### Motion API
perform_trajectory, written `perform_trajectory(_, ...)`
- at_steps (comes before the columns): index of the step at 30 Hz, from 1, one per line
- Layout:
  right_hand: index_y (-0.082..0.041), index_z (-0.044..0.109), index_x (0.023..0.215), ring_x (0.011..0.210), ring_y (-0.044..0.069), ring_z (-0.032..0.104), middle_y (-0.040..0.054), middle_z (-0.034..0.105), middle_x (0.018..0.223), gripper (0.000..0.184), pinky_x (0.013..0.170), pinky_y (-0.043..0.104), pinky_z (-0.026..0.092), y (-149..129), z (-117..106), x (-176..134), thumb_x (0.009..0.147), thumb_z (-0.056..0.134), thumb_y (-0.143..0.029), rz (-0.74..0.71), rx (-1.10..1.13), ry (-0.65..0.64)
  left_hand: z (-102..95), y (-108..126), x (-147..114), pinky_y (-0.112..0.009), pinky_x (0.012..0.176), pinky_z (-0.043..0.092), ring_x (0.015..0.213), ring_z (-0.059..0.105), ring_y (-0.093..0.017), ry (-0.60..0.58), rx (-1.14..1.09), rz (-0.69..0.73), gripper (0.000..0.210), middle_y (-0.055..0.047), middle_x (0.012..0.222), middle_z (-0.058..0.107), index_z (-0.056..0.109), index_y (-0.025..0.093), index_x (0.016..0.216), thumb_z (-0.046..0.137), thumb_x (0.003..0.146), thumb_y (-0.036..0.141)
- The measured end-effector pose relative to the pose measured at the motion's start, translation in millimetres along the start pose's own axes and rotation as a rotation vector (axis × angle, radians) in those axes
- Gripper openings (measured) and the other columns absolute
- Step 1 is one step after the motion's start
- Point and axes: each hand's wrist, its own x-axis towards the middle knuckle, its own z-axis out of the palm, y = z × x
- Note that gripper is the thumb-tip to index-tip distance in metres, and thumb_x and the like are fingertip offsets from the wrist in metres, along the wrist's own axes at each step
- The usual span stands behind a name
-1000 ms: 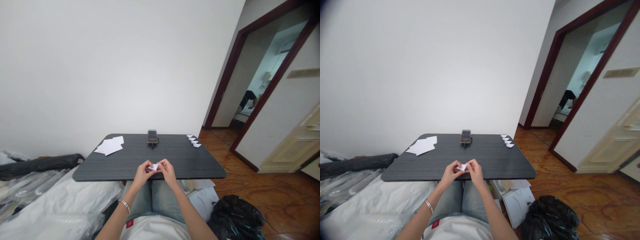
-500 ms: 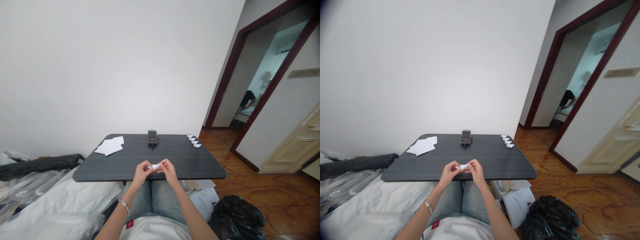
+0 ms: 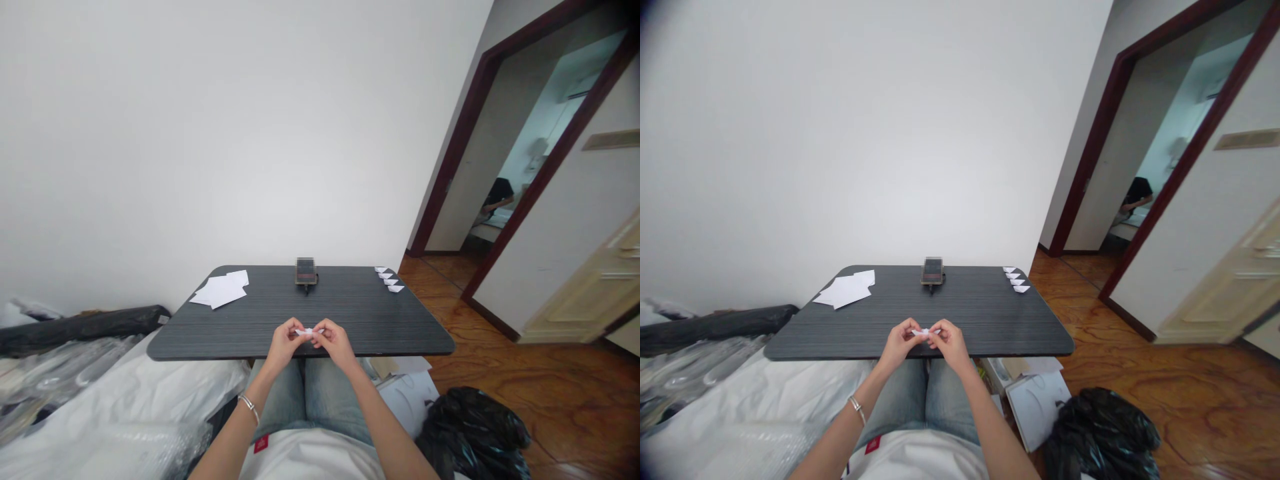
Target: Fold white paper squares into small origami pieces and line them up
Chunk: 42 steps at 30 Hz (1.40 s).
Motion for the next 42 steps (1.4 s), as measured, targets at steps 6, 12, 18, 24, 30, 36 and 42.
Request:
perform_trajectory(6,-0.016,0.059,0.076,0.058,0.015,0.062,0.0006,0.062,0.067,0.014,0.052,0.025,0.053,-3.0,0.5,-1.7,0.072,0.059,-0.030,-0.023,-0.102,-0.015,-0.6,-0.2,-0.4,-0.020,0.052,0.039,0.051,0.052,-0.010,-0.009,-0.050,-0.014,0.021,0.003,0.057,0.058,0.049,0.015,0.069,0.066,0.064,0.025)
perform_trajectory(12,-0.017,0.058,0.071,0.054,0.017,0.063,0.0009,0.062,0.059,0.016,0.050,0.027,0.053,-0.6,3.3,-2.9,0.073,0.058,-0.032,-0.033,-0.209,0.034,-1.9,-0.5,-1.1,-0.019,0.050,0.037,0.049,0.052,-0.010,0.002,-0.023,-0.022,0.018,0.003,0.055,0.058,0.050,0.015,0.069,0.065,0.065,0.026)
perform_trajectory(18,-0.018,0.058,0.069,0.051,0.017,0.062,0.0004,0.061,0.056,0.012,0.048,0.026,0.052,5.0,2.8,-2.1,0.074,0.056,-0.028,-0.039,-0.249,0.059,-2.3,-2.8,-2.3,-0.020,0.051,0.038,0.053,0.053,-0.012,-0.037,0.132,0.036,0.019,0.000,0.057,0.059,0.058,0.013,0.071,0.063,0.067,0.031)
perform_trajectory(24,-0.018,0.057,0.070,0.051,0.016,0.062,0.0000,0.062,0.058,0.010,0.050,0.026,0.051,6.6,1.6,-2.5,0.076,0.054,-0.026,-0.060,-0.304,0.077,-1.9,-3.3,-2.1,-0.019,0.047,0.035,0.049,0.051,-0.012,-0.025,0.220,0.027,0.022,0.001,0.053,0.058,0.058,0.013,0.064,0.060,0.069,0.035)
perform_trajectory(30,-0.019,0.059,0.072,0.054,0.015,0.060,0.0009,0.060,0.065,0.011,0.051,0.026,0.051,3.6,1.7,-3.1,0.077,0.052,-0.026,-0.104,-0.341,0.073,-1.4,-2.4,-2.7,-0.021,0.051,0.039,0.051,0.054,-0.013,-0.020,0.235,0.049,0.020,-0.001,0.055,0.061,0.058,0.014,0.063,0.058,0.071,0.032)
perform_trajectory(36,-0.019,0.059,0.065,0.054,0.015,0.059,0.0012,0.059,0.066,0.014,0.049,0.025,0.050,0.4,4.6,-3.4,0.076,0.053,-0.026,-0.140,-0.357,0.113,0.0,0.1,-3.6,-0.022,0.052,0.041,0.055,0.058,-0.015,0.005,0.183,0.046,0.017,-0.002,0.061,0.063,0.060,0.014,0.066,0.059,0.070,0.031)
perform_trajectory(42,-0.018,0.058,0.065,0.051,0.017,0.061,0.0011,0.062,0.056,0.014,0.050,0.026,0.049,1.9,4.4,-3.7,0.074,0.057,-0.029,-0.087,-0.292,0.132,0.0,-1.2,-2.2,-0.021,0.053,0.039,0.052,0.055,-0.013,0.010,0.114,0.031,0.016,0.000,0.055,0.061,0.058,0.014,0.062,0.060,0.068,0.028)
